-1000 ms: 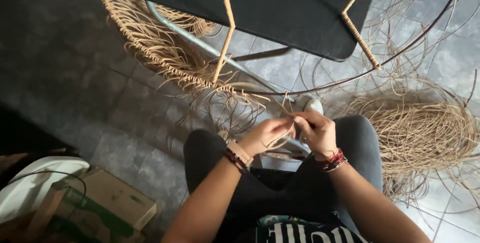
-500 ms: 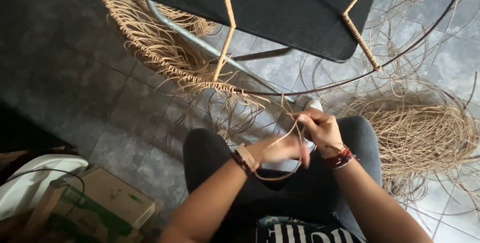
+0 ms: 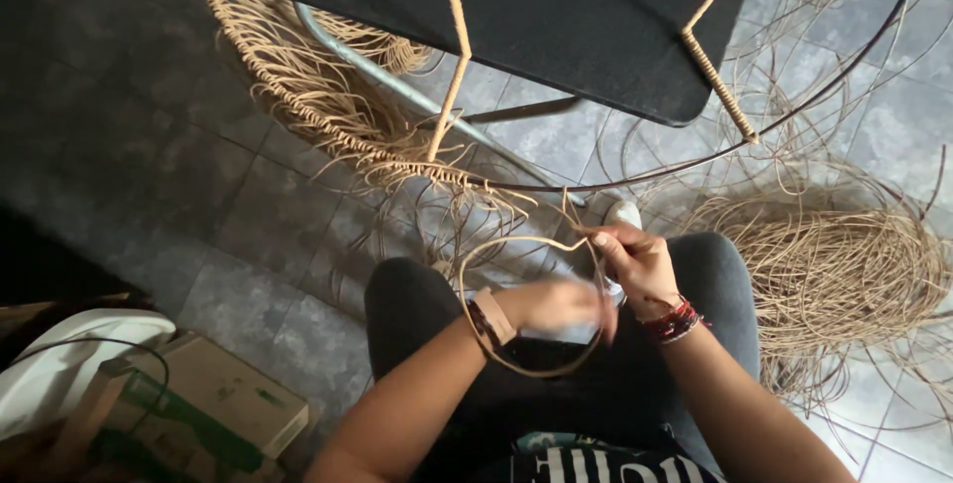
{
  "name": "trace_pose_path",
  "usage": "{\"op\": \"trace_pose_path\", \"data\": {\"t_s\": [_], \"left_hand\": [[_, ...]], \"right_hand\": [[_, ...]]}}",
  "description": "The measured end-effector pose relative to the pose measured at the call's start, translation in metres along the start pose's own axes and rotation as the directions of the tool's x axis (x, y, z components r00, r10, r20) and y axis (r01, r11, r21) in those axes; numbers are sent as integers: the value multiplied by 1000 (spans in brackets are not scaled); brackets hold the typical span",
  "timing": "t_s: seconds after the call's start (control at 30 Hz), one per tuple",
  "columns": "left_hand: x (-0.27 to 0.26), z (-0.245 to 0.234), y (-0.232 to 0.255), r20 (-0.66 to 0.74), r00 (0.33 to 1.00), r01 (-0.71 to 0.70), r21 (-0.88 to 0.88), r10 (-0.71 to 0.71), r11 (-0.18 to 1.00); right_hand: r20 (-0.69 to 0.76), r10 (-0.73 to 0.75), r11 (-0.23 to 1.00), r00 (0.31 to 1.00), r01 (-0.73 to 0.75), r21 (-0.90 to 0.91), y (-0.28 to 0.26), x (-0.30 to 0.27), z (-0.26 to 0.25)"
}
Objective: Weaving natural fibers around a circular frame to create a furniture piece
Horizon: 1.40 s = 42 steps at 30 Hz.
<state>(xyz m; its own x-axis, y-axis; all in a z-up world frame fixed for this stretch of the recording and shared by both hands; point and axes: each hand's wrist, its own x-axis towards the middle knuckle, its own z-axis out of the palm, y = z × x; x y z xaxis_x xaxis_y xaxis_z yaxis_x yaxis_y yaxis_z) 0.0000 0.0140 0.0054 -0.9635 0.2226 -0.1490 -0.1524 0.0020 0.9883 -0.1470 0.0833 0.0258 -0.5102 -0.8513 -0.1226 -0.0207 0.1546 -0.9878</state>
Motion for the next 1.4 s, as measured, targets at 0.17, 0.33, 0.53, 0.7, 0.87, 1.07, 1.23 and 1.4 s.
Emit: {"op": "trace_pose_path", "data": {"t_s": [0.17, 0.33, 0.53, 0.7, 0.87, 1.07, 1.23, 1.4], "left_hand": [[4, 6, -19, -52, 977, 211, 210, -205, 955], [-14, -30, 1, -216, 976, 37, 289, 28, 957], [1, -30, -10, -303, 926, -185, 158, 226, 970], [-1, -10, -23, -293, 949, -58, 205, 118, 977], [-3, -37, 35, -473, 870, 0, -281, -139, 960], [1, -11, -21, -332, 880, 453, 373, -340, 810], [3, -37, -7, -513, 854, 198, 468, 82, 862], [-48, -70, -68, -532, 836, 518, 687, -132, 509]], "right_hand": [[-17, -31, 999, 999, 30, -44, 22, 2, -3], [-9, -11, 997, 1000, 10, -71, 24, 1, -3], [7, -67, 994, 998, 67, -81, 23, 6, -9], [-6, -92, 994, 996, 92, -52, 4, 1, -3], [-9, -115, 991, 993, 114, -66, 12, 2, -5], [-78, -120, 992, 990, 117, -39, 25, 8, -9], [-94, -164, 978, 982, 150, -144, 21, 11, -19], [-264, -156, 985, 952, 129, -116, 1, -3, -12]]}}
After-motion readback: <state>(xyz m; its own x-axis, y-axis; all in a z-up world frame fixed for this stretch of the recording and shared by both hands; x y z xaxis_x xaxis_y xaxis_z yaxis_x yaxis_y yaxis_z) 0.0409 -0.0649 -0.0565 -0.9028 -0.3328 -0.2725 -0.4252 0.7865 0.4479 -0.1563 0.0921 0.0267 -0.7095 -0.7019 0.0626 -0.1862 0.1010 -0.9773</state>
